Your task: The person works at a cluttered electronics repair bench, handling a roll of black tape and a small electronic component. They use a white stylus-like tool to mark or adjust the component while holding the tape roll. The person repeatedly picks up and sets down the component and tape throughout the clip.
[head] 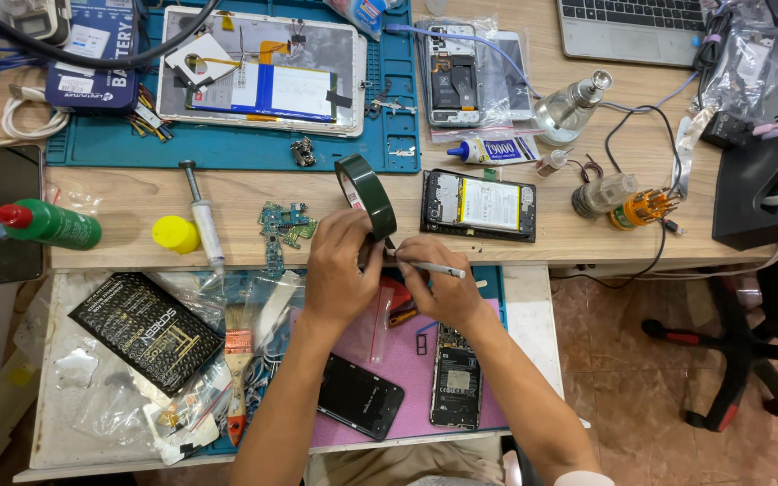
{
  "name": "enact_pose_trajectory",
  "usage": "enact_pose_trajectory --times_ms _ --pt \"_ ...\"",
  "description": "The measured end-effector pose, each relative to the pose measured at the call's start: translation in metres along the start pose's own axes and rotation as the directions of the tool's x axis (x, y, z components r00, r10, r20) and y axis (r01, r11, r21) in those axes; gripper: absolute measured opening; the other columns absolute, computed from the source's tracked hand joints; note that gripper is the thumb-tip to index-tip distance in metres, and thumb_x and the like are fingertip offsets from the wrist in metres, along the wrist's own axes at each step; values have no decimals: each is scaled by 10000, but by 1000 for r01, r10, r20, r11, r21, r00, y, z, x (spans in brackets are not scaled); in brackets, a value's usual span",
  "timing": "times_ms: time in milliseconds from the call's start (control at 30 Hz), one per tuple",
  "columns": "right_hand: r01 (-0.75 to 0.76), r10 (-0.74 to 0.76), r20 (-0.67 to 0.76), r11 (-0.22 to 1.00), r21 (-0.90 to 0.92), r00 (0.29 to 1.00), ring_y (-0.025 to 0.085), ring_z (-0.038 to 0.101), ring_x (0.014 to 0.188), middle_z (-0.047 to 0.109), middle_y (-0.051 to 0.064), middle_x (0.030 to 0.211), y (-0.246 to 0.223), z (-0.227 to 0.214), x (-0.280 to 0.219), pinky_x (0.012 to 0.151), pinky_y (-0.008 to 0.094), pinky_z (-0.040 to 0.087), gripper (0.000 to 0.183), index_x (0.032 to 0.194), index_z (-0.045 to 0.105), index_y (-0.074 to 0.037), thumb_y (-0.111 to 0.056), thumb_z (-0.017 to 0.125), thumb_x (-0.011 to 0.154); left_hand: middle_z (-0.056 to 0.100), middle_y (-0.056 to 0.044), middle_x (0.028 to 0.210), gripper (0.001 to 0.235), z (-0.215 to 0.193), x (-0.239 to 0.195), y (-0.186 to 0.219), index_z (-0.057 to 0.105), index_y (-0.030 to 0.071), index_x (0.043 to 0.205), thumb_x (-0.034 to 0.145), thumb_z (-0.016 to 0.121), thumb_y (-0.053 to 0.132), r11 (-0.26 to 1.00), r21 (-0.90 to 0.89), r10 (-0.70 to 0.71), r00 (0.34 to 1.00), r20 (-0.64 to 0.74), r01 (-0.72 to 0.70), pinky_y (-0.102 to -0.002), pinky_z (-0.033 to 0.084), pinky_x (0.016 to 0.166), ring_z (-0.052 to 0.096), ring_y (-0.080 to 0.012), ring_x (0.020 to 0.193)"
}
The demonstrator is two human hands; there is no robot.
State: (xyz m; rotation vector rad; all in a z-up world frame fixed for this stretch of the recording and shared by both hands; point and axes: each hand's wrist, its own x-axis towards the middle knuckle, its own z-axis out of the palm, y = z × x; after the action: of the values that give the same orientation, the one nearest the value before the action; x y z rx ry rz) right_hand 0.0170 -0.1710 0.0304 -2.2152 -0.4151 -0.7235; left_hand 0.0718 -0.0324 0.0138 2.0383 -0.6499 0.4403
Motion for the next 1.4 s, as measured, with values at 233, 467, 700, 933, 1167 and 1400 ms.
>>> enact_pose_trajectory --times_ms 233,467,700,933,1167,1400 --pt "31 -31 -1 999 11 1000 244 631 573 629 87 804 1 0 1 443 277 500 60 887 592 -53 -57 587 828 611 -100 997 201 10 -6 -11 441 27 992 870 581 105 973 123 212 962 -171 -193 -356 477 743 603 -260 979" --pt "14 -15 24 999 38 1000 242 619 535 626 93 792 1 -2 1 409 285 493 55 892 583 -55 -56 571 838 616 -74 920 153 2 0 -4 592 138 795 901 502 74 900 274 391 905 -169 -338 -328 468 695 623 -267 965" --pt "12 -13 30 999 49 999 235 629 558 629 85 808 2 -4 0 430 276 501 55 895 582 -59 -65 570 841 586 -70 1084 165 -4 2 5 675 160 934 778 632 125 953 200 227 973 36 -230 -358 410 852 535 -257 1125" --pt "-61 55 56 992 109 997 226 632 546 637 99 817 2 -3 -3 459 286 529 60 893 596 -58 -67 565 842 578 -33 1122 207 -5 -1 4 681 206 947 754 649 139 972 200 108 991 74 -121 -383 366 903 488 -245 1167" --pt "-282 346 -11 784 553 938 171 643 632 635 139 856 9 1 -10 514 261 543 87 911 591 9 -45 537 869 572 15 1113 235 -2 -4 6 679 244 935 716 673 158 968 248 19 997 69 -35 -406 333 911 460 -226 1171" --pt "-445 526 22 695 565 850 185 658 576 609 154 826 12 4 -14 486 278 562 105 913 593 43 -28 546 851 581 38 1130 120 1 -6 6 682 226 811 724 651 149 956 285 65 997 47 -76 -402 309 934 465 -202 1158"
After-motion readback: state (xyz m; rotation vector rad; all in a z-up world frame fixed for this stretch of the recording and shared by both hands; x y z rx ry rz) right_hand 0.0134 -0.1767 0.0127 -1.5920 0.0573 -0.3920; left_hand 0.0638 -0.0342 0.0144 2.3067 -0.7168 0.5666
